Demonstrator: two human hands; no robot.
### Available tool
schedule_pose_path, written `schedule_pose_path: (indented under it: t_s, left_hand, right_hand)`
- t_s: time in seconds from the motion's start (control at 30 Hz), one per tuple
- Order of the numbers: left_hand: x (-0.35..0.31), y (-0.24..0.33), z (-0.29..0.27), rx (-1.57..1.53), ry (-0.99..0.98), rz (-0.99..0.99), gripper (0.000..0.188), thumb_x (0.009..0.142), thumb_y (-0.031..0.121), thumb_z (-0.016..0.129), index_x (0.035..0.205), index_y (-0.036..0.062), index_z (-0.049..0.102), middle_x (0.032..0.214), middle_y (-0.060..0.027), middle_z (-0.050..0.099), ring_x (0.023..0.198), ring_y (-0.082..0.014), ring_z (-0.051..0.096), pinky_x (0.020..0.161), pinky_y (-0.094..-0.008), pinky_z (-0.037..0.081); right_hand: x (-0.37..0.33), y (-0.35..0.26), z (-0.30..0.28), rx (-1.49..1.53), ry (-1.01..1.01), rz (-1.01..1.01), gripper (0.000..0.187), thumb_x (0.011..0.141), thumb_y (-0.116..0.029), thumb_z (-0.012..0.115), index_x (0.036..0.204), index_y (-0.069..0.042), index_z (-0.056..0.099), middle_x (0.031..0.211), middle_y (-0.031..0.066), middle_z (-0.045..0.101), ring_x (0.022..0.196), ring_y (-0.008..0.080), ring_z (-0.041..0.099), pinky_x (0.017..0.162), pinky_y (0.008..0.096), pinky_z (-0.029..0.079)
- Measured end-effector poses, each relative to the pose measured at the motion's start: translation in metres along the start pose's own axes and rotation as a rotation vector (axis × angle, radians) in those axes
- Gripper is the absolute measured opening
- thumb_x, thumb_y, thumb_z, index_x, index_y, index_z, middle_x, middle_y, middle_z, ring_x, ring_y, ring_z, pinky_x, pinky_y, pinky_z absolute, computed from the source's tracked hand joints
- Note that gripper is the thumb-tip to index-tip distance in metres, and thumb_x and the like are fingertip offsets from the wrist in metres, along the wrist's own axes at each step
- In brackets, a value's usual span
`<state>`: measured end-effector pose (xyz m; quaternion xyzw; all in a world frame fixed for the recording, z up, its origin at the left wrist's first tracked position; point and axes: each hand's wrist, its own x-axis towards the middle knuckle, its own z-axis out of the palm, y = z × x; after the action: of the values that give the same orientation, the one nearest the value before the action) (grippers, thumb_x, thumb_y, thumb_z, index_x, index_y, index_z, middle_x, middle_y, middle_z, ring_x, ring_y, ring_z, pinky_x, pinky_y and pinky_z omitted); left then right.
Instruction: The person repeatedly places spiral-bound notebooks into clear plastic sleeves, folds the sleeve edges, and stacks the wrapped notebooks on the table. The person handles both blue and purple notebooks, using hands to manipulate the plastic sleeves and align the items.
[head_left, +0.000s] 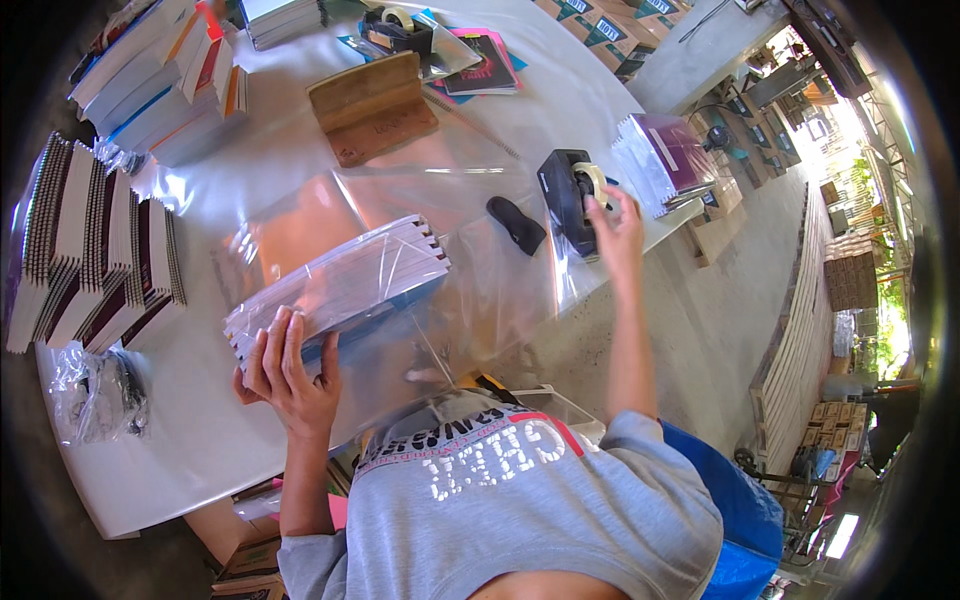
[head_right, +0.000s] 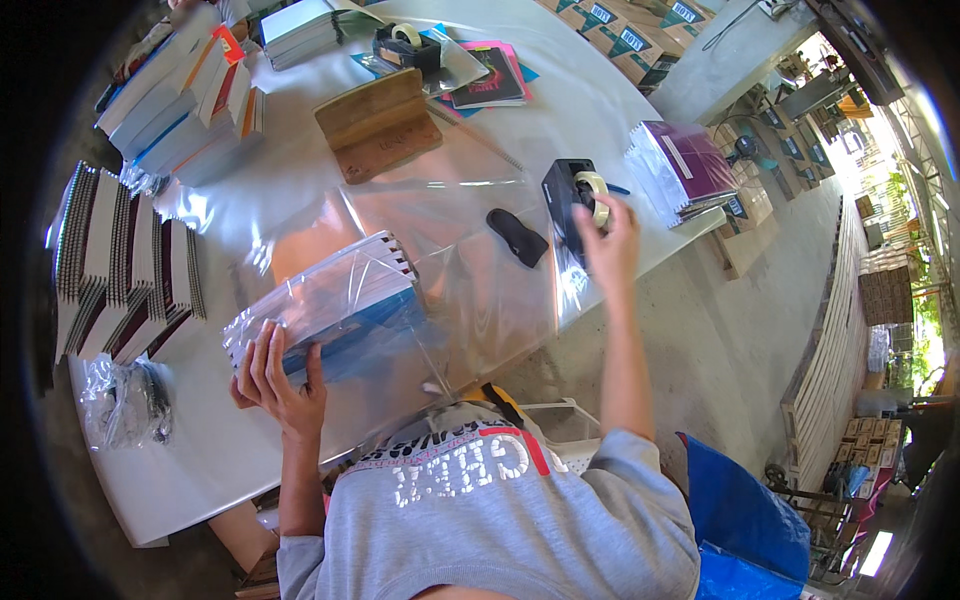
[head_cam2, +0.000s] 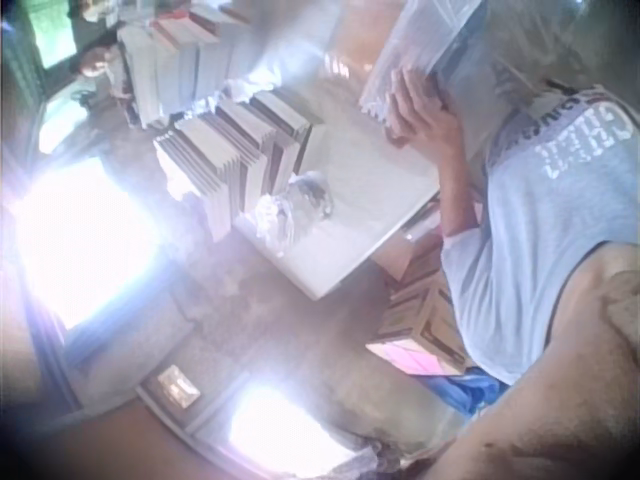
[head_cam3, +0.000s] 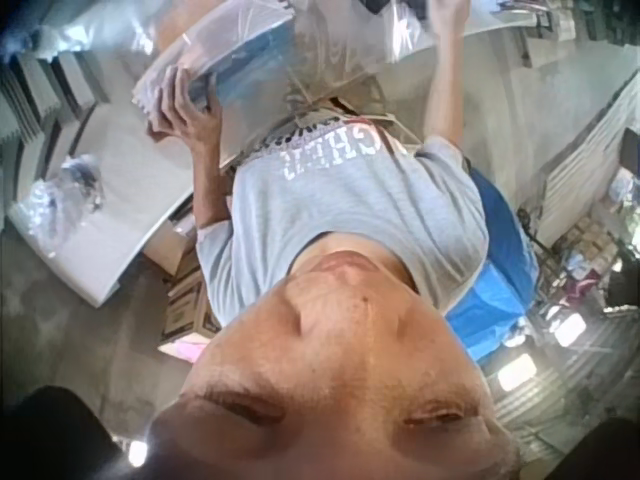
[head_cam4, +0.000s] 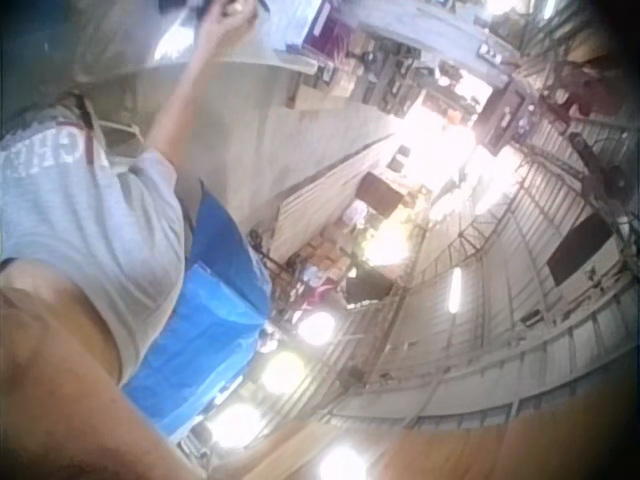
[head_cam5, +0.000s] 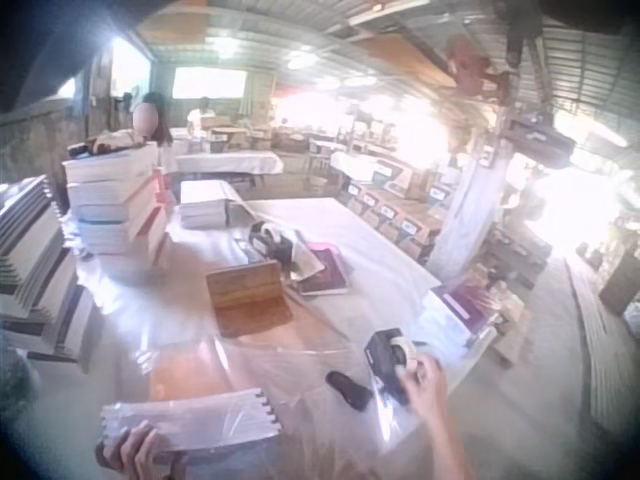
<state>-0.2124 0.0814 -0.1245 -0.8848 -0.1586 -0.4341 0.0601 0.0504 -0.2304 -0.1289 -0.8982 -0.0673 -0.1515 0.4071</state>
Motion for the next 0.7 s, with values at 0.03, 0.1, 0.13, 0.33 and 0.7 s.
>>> schedule_pose_path:
  t_s: [0.03,0.1,0.13,0.33,0.7]
  left_hand:
    - [0.002,0.001,0.001,-0.031,0.0,0.021,0.045,0.08,0.036,0.069,0.117,0.0145,0.055,0.12,0.0046,0.058,0.113,-0.0177,0.045,0.098,-0.0415,0.021]
    - [0.003,0.0,0.002,-0.049,-0.009,0.023,0.045,0.08,0.037,0.068,0.117,0.0139,0.055,0.12,0.0042,0.058,0.112,-0.0179,0.045,0.098,-0.0412,0.022]
    - [0.003,0.0,0.002,-0.043,-0.007,0.02,0.045,0.08,0.037,0.068,0.117,0.0136,0.055,0.12,0.004,0.058,0.112,-0.018,0.045,0.098,-0.0411,0.022]
    - [0.003,0.003,0.001,-0.039,-0.005,0.006,0.044,0.081,0.036,0.068,0.116,0.0124,0.056,0.119,0.0023,0.059,0.112,-0.0183,0.046,0.097,-0.0397,0.023]
    - [-0.002,-0.002,-0.004,-0.036,-0.015,0.019,0.045,0.079,0.035,0.07,0.116,0.0126,0.055,0.12,0.0015,0.058,0.112,-0.0187,0.046,0.097,-0.0403,0.022]
  right_hand:
    - [0.014,0.063,-0.014,-0.217,-0.06,0.037,0.043,0.082,-0.044,0.064,0.103,-0.007,0.062,0.108,0.0102,0.059,0.098,0.0247,0.055,0.085,0.0333,0.043]
    - [0.024,0.128,-0.022,0.047,-0.457,0.479,0.039,0.082,-0.044,0.063,0.101,-0.01,0.064,0.11,0.0085,0.06,0.107,0.0248,0.049,0.088,0.0362,0.038]
    - [0.029,0.119,-0.019,0.076,-0.496,0.582,0.037,0.082,-0.043,0.063,0.099,-0.011,0.065,0.112,0.0075,0.059,0.109,0.0237,0.047,0.088,0.0369,0.037]
    - [0.025,0.135,-0.028,0.595,-0.506,0.819,0.026,0.083,-0.039,0.063,0.083,-0.013,0.064,0.131,0.0025,0.05,0.115,0.0185,0.037,0.087,0.04,0.033]
    - [-0.072,0.11,-0.033,-1.009,0.129,0.063,0.017,0.082,-0.016,0.061,0.093,-0.006,0.068,0.128,0.0081,0.053,0.112,0.022,0.051,0.088,0.0383,0.042]
